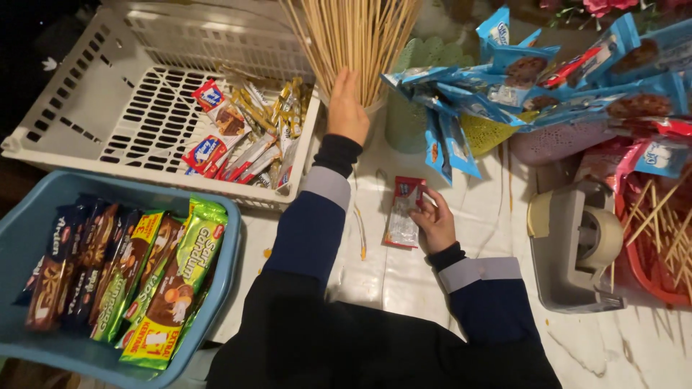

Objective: Attaching wooden skewers to the back of snack packages using adhesive tape to prepare them for a bouquet.

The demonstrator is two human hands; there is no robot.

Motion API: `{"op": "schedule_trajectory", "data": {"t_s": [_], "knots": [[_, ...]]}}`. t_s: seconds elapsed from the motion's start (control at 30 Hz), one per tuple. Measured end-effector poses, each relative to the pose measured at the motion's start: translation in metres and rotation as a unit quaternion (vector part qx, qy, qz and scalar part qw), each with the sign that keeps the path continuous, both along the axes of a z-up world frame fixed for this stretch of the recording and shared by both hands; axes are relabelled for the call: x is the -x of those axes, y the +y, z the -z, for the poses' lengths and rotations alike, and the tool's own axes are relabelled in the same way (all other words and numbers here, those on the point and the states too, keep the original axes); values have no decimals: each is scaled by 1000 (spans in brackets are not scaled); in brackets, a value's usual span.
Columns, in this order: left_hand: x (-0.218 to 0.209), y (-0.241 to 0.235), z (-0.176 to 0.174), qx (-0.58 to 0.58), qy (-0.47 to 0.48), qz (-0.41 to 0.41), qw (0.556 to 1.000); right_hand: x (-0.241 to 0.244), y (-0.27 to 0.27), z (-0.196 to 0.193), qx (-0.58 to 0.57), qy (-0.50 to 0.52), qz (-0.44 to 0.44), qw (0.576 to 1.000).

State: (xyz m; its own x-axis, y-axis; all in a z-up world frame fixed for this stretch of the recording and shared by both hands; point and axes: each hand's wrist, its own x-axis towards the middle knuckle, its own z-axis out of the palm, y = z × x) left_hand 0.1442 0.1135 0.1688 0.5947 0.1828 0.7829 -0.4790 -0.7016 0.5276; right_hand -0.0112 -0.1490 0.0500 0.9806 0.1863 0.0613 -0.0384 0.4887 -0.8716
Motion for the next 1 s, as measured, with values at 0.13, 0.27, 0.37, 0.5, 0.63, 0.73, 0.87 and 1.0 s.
{"op": "schedule_trajectory", "data": {"t_s": [0.13,0.27,0.37,0.5,0.63,0.73,0.87,1.0], "knots": [[-28,7,-21,-6,11,-22,1000,1,0,-7,16,-3,-8,1000],[-34,15,-58,-22,135,-55,989,1,1,-7,19,-2,-21,1000],[-44,14,-68,-105,178,-105,973,-1,1,-6,16,-3,-20,1000],[-50,5,-76,-167,207,-161,951,-4,-3,7,18,-13,-22,999],[-49,3,-68,-182,187,-185,947,-1,-1,-5,29,-10,-28,999],[-38,6,-67,-176,162,-165,957,0,0,-10,38,-8,-29,999],[-28,11,-70,-82,85,-91,989,0,-2,-4,34,-15,-36,999],[-30,17,-72,61,-26,16,998,2,3,-12,22,-3,-27,999]]}}
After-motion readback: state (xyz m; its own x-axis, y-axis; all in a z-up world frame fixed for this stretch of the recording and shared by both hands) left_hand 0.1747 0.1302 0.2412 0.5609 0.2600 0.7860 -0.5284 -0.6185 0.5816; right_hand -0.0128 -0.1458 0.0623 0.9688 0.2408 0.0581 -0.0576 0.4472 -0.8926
